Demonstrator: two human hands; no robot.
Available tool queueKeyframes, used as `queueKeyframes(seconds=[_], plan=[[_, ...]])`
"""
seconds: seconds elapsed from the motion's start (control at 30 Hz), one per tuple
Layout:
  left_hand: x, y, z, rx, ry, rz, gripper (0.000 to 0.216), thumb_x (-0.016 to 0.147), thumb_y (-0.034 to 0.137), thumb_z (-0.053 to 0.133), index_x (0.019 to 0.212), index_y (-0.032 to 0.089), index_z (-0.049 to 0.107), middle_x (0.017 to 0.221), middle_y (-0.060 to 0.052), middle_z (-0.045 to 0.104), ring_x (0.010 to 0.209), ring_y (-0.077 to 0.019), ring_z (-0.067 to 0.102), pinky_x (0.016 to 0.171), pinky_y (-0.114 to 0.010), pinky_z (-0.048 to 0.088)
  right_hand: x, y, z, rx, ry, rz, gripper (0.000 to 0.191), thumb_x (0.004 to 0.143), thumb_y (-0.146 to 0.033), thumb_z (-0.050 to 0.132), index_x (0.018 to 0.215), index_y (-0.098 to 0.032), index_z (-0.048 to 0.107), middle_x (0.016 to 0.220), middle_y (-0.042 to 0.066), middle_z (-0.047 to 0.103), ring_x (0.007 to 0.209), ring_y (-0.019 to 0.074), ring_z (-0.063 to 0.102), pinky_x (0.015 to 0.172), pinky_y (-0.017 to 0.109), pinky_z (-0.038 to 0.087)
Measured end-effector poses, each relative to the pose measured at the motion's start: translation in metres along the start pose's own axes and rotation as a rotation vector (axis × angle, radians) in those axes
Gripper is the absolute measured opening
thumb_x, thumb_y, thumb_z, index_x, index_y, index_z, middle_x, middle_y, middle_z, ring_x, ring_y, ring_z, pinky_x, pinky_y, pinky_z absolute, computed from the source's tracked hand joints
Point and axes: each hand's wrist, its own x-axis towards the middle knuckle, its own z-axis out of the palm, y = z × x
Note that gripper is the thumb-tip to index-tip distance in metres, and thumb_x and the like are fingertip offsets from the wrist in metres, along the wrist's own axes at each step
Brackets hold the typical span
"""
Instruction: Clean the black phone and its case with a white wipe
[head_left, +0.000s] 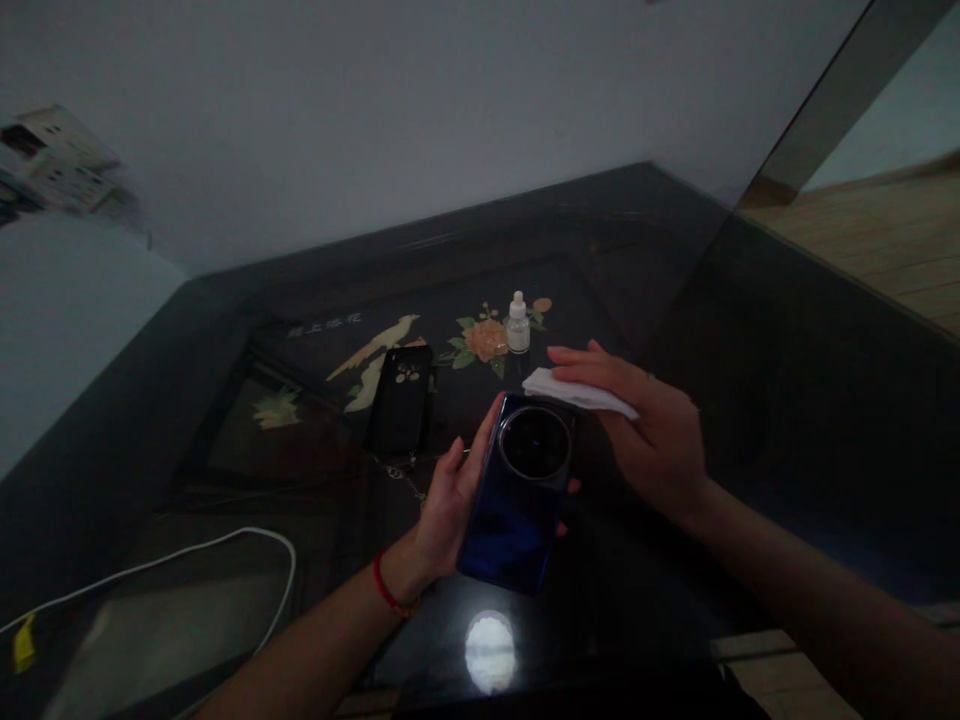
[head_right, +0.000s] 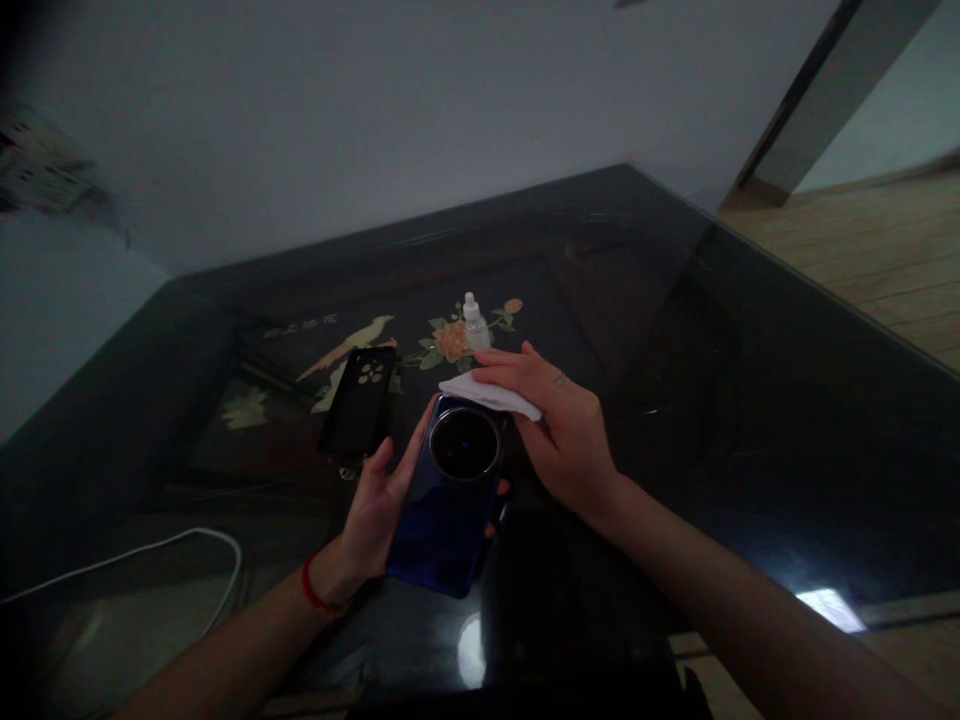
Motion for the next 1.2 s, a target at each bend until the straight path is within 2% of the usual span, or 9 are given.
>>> queueKeyframes(seconds=[0.13, 0.3, 0.4, 0.5, 0.6, 0.73, 0.9, 1.07, 1.2], plan=[[0.001, -0.002, -0.002, -0.081, 0.091, -0.006, 0.057, 0.093, 0.051, 0.024, 0.146, 0.044, 0.005, 0.146, -0.004, 0.042, 0.111, -0.0317, 0.059, 0.092, -0.053, 0.043, -0.004, 0.003, 0.01, -0.142, -0.156, -0.218, 0.038, 0.088, -0.005, 0.041, 0.12, -0.016, 0.057, 0.125, 0.012, 0.061, 0.12, 0.0214, 0.055, 0.109, 0.05, 0.035], [0.006, -0.004, -0.007, -0.151, 0.202, 0.003, 0.06, 0.092, 0.049, 0.032, 0.147, 0.03, 0.023, 0.127, -0.007, 0.06, 0.106, -0.0251, 0.061, 0.095, -0.04, 0.045, -0.008, -0.001, 0.02, -0.274, -0.27, -0.41, 0.032, 0.092, -0.008, 0.043, 0.121, -0.01, 0.056, 0.125, 0.012, 0.062, 0.123, 0.0221, 0.052, 0.114, 0.056, 0.021], [0.008, -0.001, -0.01, -0.163, 0.241, 0.035, 0.059, 0.091, 0.05, 0.033, 0.146, 0.03, 0.028, 0.118, -0.006, 0.065, 0.095, -0.0213, 0.064, 0.088, -0.034, 0.048, -0.012, -0.007, 0.025, -0.267, -0.37, -0.503, 0.028, 0.094, -0.011, 0.041, 0.117, -0.009, 0.058, 0.125, 0.012, 0.061, 0.126, 0.0224, 0.049, 0.114, 0.057, 0.017], [0.008, 0.005, -0.008, -0.165, 0.268, 0.06, 0.055, 0.093, 0.049, 0.027, 0.146, 0.033, 0.026, 0.121, -0.005, 0.063, 0.094, -0.0198, 0.064, 0.088, -0.034, 0.047, -0.017, -0.011, 0.029, -0.225, -0.429, -0.582, 0.027, 0.094, -0.01, 0.041, 0.114, -0.008, 0.06, 0.122, 0.012, 0.063, 0.124, 0.0216, 0.051, 0.114, 0.054, 0.02], [0.006, 0.01, -0.004, -0.145, 0.284, 0.105, 0.055, 0.094, 0.049, 0.021, 0.147, 0.036, 0.017, 0.135, -0.004, 0.054, 0.11, -0.022, 0.059, 0.098, -0.038, 0.04, -0.02, -0.01, 0.027, -0.171, -0.409, -0.627, 0.025, 0.093, -0.009, 0.042, 0.107, -0.007, 0.063, 0.113, 0.012, 0.068, 0.115, 0.0206, 0.059, 0.114, 0.053, 0.021], [0.004, 0.011, -0.005, -0.11, 0.27, 0.164, 0.057, 0.094, 0.049, 0.021, 0.148, 0.038, 0.006, 0.145, -0.001, 0.044, 0.124, -0.0227, 0.049, 0.107, -0.04, 0.03, -0.015, -0.007, 0.013, -0.064, -0.336, -0.629, 0.026, 0.093, -0.014, 0.039, 0.101, -0.007, 0.063, 0.099, 0.012, 0.073, 0.105, 0.0188, 0.065, 0.111, 0.051, 0.031], [0.005, 0.011, -0.006, -0.109, 0.284, 0.196, 0.057, 0.094, 0.047, 0.023, 0.148, 0.037, 0.007, 0.145, 0.0, 0.044, 0.124, -0.0236, 0.049, 0.107, -0.041, 0.029, -0.008, -0.009, -0.006, -0.135, -0.173, -0.507, 0.026, 0.092, -0.02, 0.044, 0.108, -0.009, 0.062, 0.106, 0.014, 0.071, 0.112, 0.0193, 0.061, 0.107, 0.046, 0.04], [0.006, 0.014, -0.005, -0.156, 0.309, 0.205, 0.056, 0.095, 0.047, 0.021, 0.148, 0.037, 0.008, 0.144, -0.001, 0.045, 0.124, -0.0238, 0.05, 0.107, -0.042, 0.03, -0.014, -0.003, 0.007, -0.15, -0.253, -0.628, 0.027, 0.092, -0.013, 0.04, 0.106, -0.008, 0.063, 0.106, 0.013, 0.071, 0.108, 0.02, 0.063, 0.103, 0.045, 0.044], [0.006, 0.013, -0.008, -0.169, 0.288, 0.203, 0.056, 0.094, 0.048, 0.022, 0.148, 0.038, 0.01, 0.144, 0.0, 0.045, 0.123, -0.0234, 0.051, 0.106, -0.04, 0.03, -0.021, -0.002, 0.024, -0.182, -0.369, -0.614, 0.026, 0.093, -0.012, 0.041, 0.108, -0.008, 0.062, 0.116, 0.013, 0.067, 0.116, 0.0209, 0.058, 0.105, 0.048, 0.042]])
